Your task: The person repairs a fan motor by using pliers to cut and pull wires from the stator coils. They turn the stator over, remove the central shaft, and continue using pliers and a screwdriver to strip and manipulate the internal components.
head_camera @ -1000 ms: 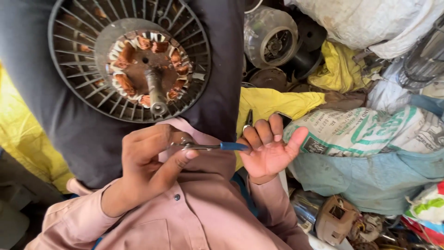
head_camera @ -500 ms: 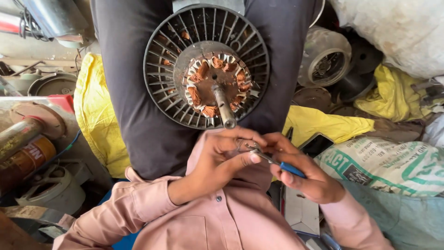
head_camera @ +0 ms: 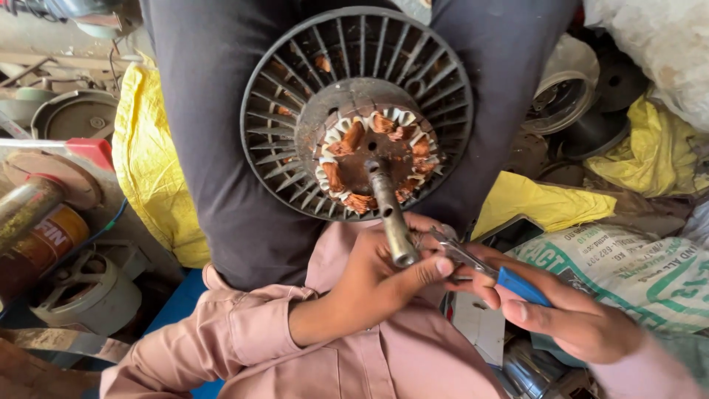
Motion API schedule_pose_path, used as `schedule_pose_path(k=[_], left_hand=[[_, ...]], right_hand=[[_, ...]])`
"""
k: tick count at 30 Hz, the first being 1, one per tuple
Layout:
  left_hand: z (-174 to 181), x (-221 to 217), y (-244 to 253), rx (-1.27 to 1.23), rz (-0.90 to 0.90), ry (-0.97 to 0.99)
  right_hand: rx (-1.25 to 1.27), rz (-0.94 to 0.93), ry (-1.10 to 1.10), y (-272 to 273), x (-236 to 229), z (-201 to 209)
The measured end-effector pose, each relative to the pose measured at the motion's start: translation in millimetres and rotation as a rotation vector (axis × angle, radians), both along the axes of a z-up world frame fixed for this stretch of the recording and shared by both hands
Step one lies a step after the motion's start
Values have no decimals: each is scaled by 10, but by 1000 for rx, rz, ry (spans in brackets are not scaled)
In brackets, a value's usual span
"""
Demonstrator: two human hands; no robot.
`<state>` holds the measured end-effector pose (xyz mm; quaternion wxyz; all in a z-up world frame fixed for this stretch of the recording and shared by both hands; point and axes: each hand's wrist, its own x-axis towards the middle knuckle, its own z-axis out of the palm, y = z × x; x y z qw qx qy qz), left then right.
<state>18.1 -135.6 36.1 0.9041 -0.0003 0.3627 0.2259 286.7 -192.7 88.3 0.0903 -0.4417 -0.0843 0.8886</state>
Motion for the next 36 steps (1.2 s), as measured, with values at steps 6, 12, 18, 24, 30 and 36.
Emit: schedule_pose_path(k=[6, 12, 18, 24, 30, 36], left_hand=[[38, -466, 149, 840, -123, 427], [-84, -891, 598, 1549, 45, 795], [-69, -948, 1012, 1444, 21, 749], [-295, -688, 1220, 1482, 84, 433], [-455, -497, 1234, 1511, 60, 270], [-478, -490, 1239, 1554, 39, 319]], right_hand=[[96, 467, -208, 382, -47, 84], [272, 559, -318, 712, -360, 143], [353, 750, -538, 943, -690, 298], [278, 823, -600, 985, -814, 398], [411, 921, -647, 1045, -946, 486], [472, 958, -664, 991, -900, 477]])
